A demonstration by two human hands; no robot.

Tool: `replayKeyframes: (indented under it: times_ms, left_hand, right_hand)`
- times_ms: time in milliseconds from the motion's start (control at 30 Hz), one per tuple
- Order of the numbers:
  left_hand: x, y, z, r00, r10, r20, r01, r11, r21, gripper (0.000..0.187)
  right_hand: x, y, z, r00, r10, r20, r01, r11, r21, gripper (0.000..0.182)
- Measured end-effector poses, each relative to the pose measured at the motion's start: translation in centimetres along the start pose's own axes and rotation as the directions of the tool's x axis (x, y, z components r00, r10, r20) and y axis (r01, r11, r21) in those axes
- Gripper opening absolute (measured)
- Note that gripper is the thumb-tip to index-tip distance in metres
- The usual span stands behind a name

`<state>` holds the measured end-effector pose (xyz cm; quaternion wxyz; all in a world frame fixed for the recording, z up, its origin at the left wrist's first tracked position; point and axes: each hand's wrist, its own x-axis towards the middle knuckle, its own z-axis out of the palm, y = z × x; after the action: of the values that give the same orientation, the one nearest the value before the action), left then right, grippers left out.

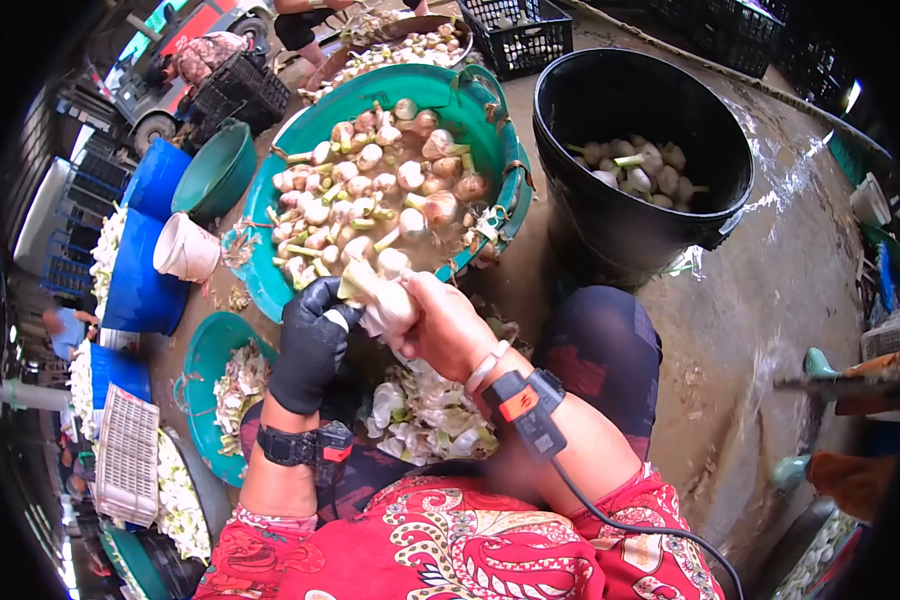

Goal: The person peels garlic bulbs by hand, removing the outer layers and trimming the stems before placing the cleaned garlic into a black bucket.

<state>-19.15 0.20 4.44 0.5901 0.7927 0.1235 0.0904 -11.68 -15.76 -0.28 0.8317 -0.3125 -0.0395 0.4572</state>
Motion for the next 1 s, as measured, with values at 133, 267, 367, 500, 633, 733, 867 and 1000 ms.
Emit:
replayKeyframes:
  times_ms: [133, 267, 367, 500, 633, 733, 867, 1000]
  left_hand:
    - [0.7, 0.2, 0.1, 0.961, 0.263, 0.089, -0.276, 0.868, 0.413, 0.024]
    - [1.0, -1.2, 0.0, 0.914, 0.381, 0.140, -0.391, 0.731, 0.560, 0.022]
    - [0.9, -2.7, 0.0, 0.957, 0.289, 0.028, -0.270, 0.852, 0.449, 0.019]
    - [1.0, -3.1, -0.2, 0.976, 0.211, -0.062, -0.166, 0.892, 0.420, 0.022]
    - [1.6, -1.7, -0.4, 0.816, 0.554, 0.165, -0.485, 0.501, 0.717, 0.021]
    - [2.0, -0.2, -0.3, 0.937, 0.270, 0.221, -0.349, 0.705, 0.618, 0.028]
    - [1.5, -0.3, -0.3, 0.993, 0.088, 0.076, -0.104, 0.965, 0.243, 0.028]
    - [-0.1, -0.6, 0.0, 0.995, -0.091, -0.027, 0.070, 0.892, -0.446, 0.034]
  right_hand:
    - [0.0, -1.0, -0.5, 0.943, 0.277, 0.182, -0.303, 0.943, 0.135, 0.042]
    - [0.1, -0.1, -0.4, 0.960, 0.260, 0.106, -0.277, 0.940, 0.202, 0.040]
    - [-0.1, -0.5, -0.9, 0.992, 0.105, 0.066, -0.114, 0.981, 0.158, 0.043]
    - [-0.3, -0.1, 0.8, 0.921, -0.380, -0.089, 0.277, 0.797, -0.536, 0.063]
    - [0.1, -0.5, -1.0, 0.989, -0.147, 0.030, 0.146, 0.901, -0.409, 0.043]
    - [-0.5, -0.7, -0.7, 0.965, 0.074, 0.253, -0.047, 0.993, -0.111, 0.036]
    - [-1.2, -1.0, -0.3, 0.911, 0.100, 0.400, -0.141, 0.987, 0.073, 0.041]
    - [-0.9, -1.6, -0.7, 0.976, -0.026, 0.217, 0.038, 0.998, -0.049, 0.047]
